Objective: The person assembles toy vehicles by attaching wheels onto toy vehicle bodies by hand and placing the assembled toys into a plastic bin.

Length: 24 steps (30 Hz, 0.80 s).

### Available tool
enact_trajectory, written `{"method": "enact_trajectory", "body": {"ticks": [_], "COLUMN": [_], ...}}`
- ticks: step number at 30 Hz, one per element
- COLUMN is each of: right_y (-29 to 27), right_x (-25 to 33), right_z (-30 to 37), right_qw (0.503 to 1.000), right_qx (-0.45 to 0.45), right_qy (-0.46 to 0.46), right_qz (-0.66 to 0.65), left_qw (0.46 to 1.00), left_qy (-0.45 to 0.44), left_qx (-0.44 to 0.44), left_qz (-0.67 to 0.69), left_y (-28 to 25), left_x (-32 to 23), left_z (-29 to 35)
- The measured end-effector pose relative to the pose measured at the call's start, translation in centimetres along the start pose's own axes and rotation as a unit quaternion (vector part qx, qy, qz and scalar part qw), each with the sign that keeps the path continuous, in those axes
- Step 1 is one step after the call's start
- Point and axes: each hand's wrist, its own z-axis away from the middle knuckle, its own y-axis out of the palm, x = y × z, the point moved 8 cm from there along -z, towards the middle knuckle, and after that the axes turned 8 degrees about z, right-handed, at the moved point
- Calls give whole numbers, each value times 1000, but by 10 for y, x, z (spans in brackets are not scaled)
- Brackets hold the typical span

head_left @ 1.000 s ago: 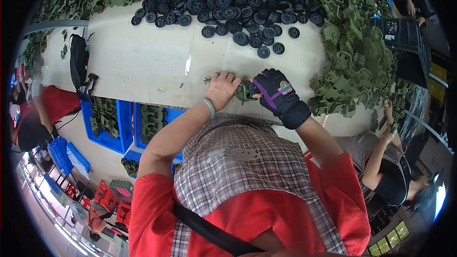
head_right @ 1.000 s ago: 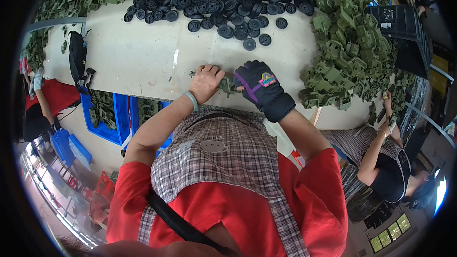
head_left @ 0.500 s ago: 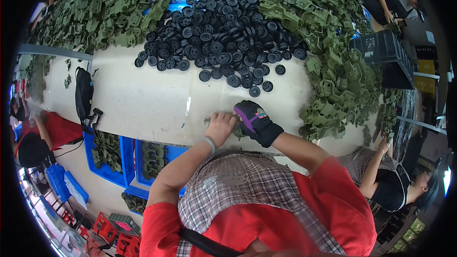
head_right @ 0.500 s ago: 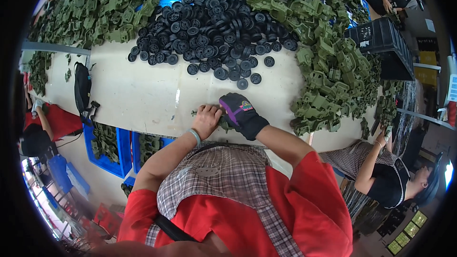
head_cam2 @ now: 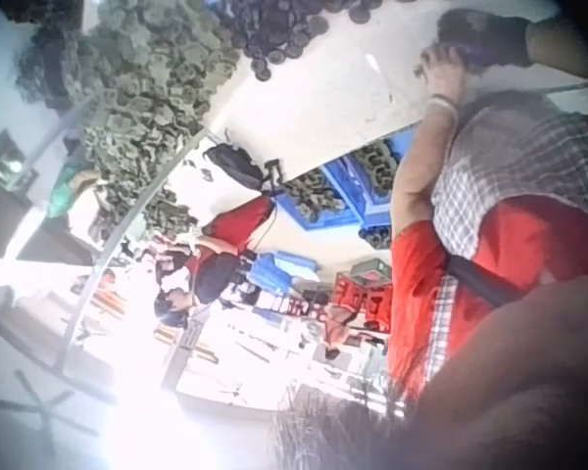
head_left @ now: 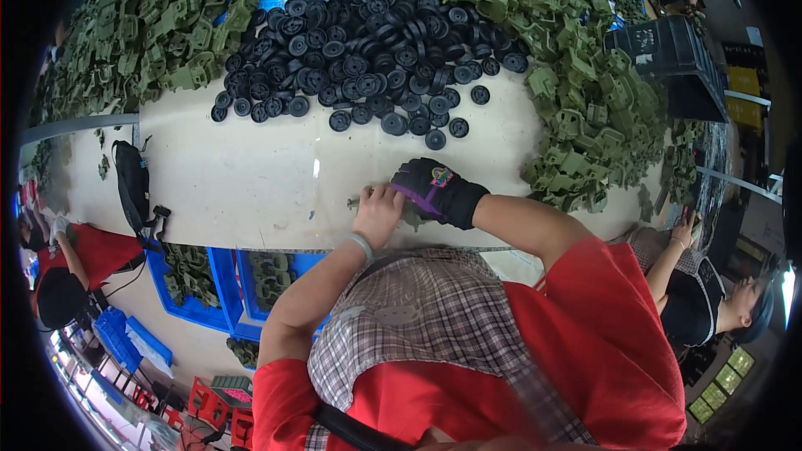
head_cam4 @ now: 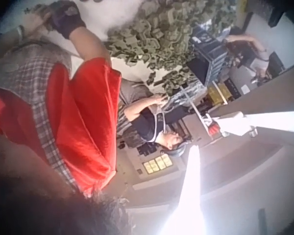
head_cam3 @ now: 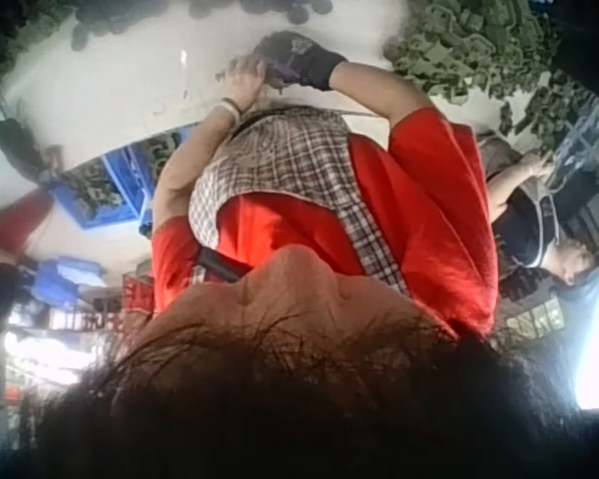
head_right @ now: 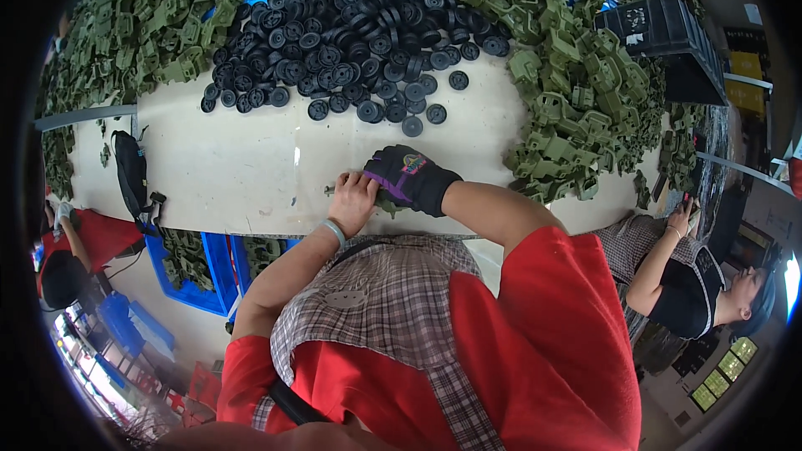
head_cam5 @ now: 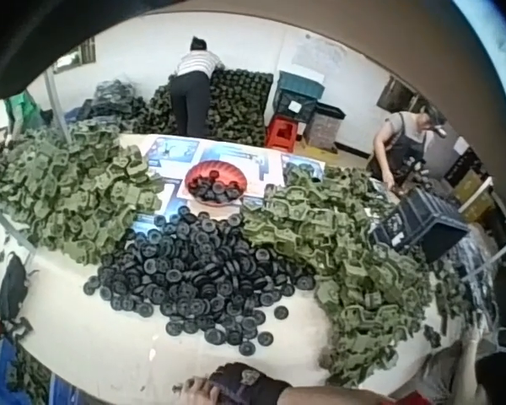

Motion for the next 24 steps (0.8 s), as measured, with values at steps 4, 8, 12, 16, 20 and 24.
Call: {"method": "enact_trajectory", "body": {"ticks": [4,8,12,16,20,24], "right_y": [9,33,34,-32,-11,-11], "right_x": [0,-19,-34,-67,-94,-81], "right_z": [9,45,73,62,49,49], "right_qw": [997,952,886,921,927,923], "right_qx": [33,-65,-119,-246,-174,-177], "right_qy": [40,277,374,297,320,338], "right_qz": [-51,-114,-247,57,89,58], "left_qw": [999,997,994,978,803,591], "left_qy": [-6,6,-66,-152,-278,-429], "left_qx": [8,3,9,-124,-345,-304], "left_qz": [50,-78,-87,67,399,611], "left_y": [-5,-21,-41,-55,-16,69], "left_x": [2,-3,15,30,48,42], "left_z": [0,-3,6,32,66,61]}}
